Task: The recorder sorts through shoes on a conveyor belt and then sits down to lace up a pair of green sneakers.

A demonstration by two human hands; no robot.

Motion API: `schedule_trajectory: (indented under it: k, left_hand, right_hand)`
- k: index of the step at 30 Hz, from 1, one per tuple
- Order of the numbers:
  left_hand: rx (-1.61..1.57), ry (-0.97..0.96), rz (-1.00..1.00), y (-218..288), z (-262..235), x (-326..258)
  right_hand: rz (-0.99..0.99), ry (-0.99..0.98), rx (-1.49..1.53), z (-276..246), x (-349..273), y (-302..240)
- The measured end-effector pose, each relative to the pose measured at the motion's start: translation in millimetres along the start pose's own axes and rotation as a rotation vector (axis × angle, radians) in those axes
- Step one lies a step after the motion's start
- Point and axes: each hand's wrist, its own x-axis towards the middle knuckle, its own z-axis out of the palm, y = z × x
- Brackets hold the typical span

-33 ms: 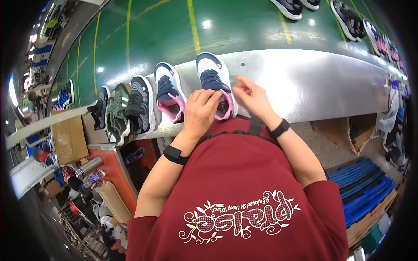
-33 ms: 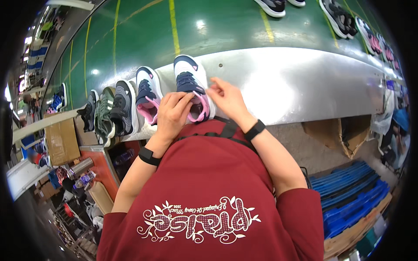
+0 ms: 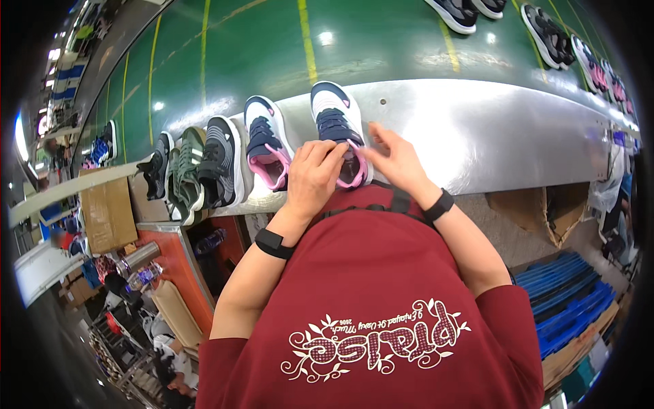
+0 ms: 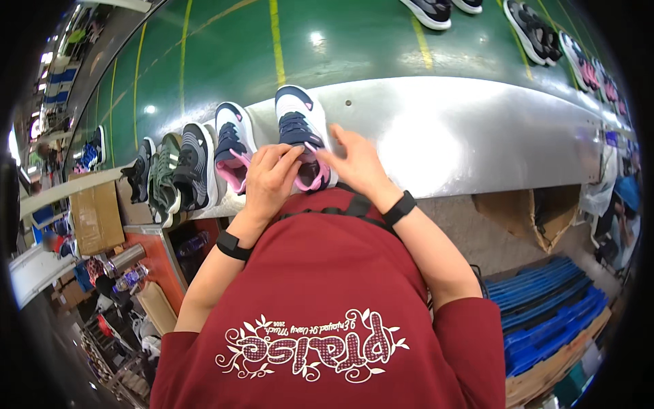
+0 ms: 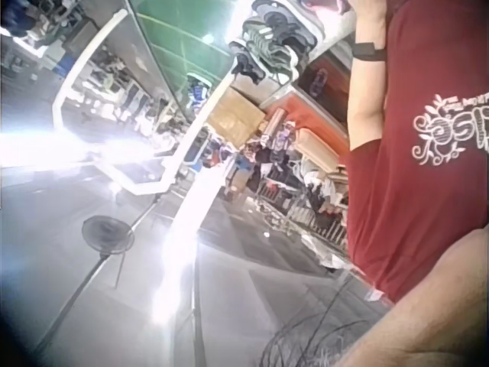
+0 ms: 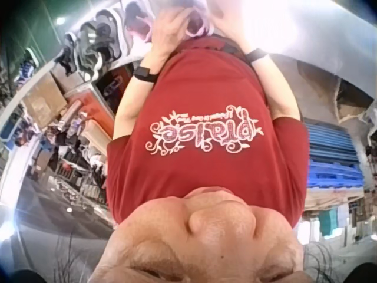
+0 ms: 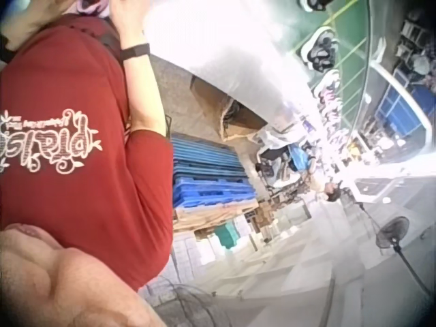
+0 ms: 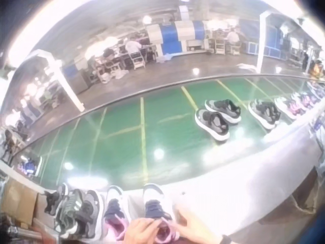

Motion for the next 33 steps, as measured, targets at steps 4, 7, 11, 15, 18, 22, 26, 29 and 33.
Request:
schedule_trajectory:
  k: [4, 7, 11, 15, 18, 22, 26, 29, 33]
  left_hand:
    - [0.008, 0.021, -0.089, -5, -16, -18]
    - [0.071, 0.062, -0.174, -12, -30, -35]
    - [0.199, 0.086, -0.329, -32, -27, -63]
    - [0.074, -0.184, -0.506, -35, -13, -73]
    - [-0.076, -0.198, -0.15, -25, -5, -67]
    - [-0.102, -0.379, -0.311, -10, -13, -42]
    - [-0.081, -0.246, -0.197, -14, 0, -50]
    - [-0.077, -0.357, -0.24, -19, 4, -41]
    - [-0.089, -0.27, -0.226, -40, 16, -30]
  right_hand:
    - [-0.322, 0.0, -0.293, 14, -2, 0]
    - [-0.323, -0.034, -0.373, 20, -2, 7]
    - [-0.317, -0.034, -0.337, 26, -2, 12]
    - [0.035, -0.118, -0.231, 18, -5, -7]
    - [0.115, -0.151, -0.219, 16, -3, -17]
    - [0.087, -0.22, -0.206, 16, 4, -23]
    - [0.136, -0.212, -0.109, 13, 6, -30]
    - [0.103, -0.187, -0.113, 16, 8, -25]
    - [0.021, -0.089, 0.05, 27, 12, -9]
